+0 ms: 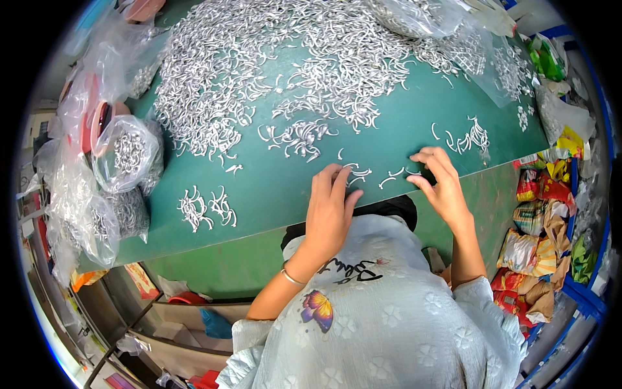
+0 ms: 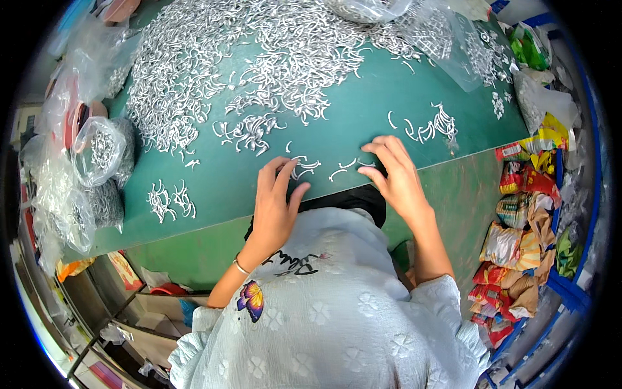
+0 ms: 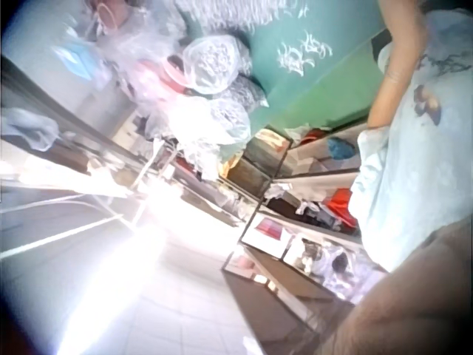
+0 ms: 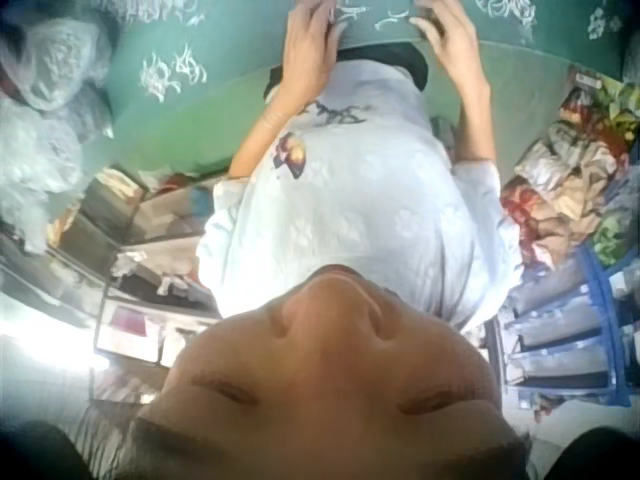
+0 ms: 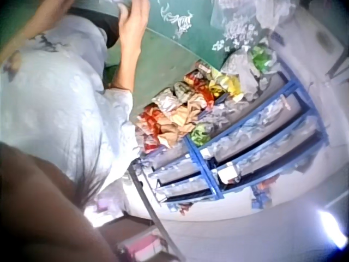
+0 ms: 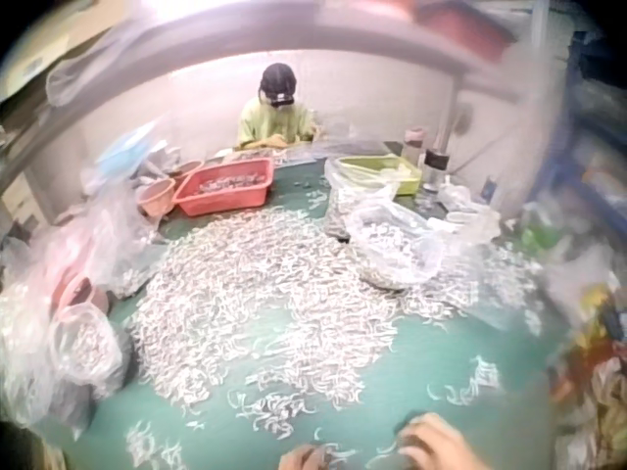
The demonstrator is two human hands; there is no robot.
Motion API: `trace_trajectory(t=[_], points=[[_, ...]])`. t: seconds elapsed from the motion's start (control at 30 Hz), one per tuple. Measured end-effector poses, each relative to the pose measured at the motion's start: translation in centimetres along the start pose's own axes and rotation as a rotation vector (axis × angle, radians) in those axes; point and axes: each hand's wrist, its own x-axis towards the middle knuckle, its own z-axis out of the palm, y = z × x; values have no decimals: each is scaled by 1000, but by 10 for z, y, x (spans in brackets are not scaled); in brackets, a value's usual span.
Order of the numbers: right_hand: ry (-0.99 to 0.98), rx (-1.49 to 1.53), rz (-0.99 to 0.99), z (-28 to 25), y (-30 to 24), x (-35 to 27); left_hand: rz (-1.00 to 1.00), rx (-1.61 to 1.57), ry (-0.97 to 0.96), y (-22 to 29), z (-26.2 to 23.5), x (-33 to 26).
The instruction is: The person sorts through a large pile of small curved metal components on a table by hand, picking them up individually and placing them into plastic bags before spreading the remaining parts across the table surface.
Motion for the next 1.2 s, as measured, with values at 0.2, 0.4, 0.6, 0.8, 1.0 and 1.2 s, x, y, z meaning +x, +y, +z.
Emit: trace_trajectory(t=[0.2, 0.4, 0.6, 0.8, 1.0, 1.2], points=[[-38, 148, 97, 1, 13, -7, 71, -6, -71, 0, 18, 9], [-24, 203, 212, -6, 13, -10, 150, -60, -74, -4, 44, 20], [103, 10, -41, 5, 14, -5, 144, 78, -90, 5, 29, 12], [94, 218, -162, 36, -23, 3, 85, 4, 149, 3, 6, -2], [-78, 36, -536, 97, -63, 25, -28, 183, 380, -26, -23, -43], [-29, -83, -356, 60, -43, 13, 55, 311, 99, -26, -18, -30]])
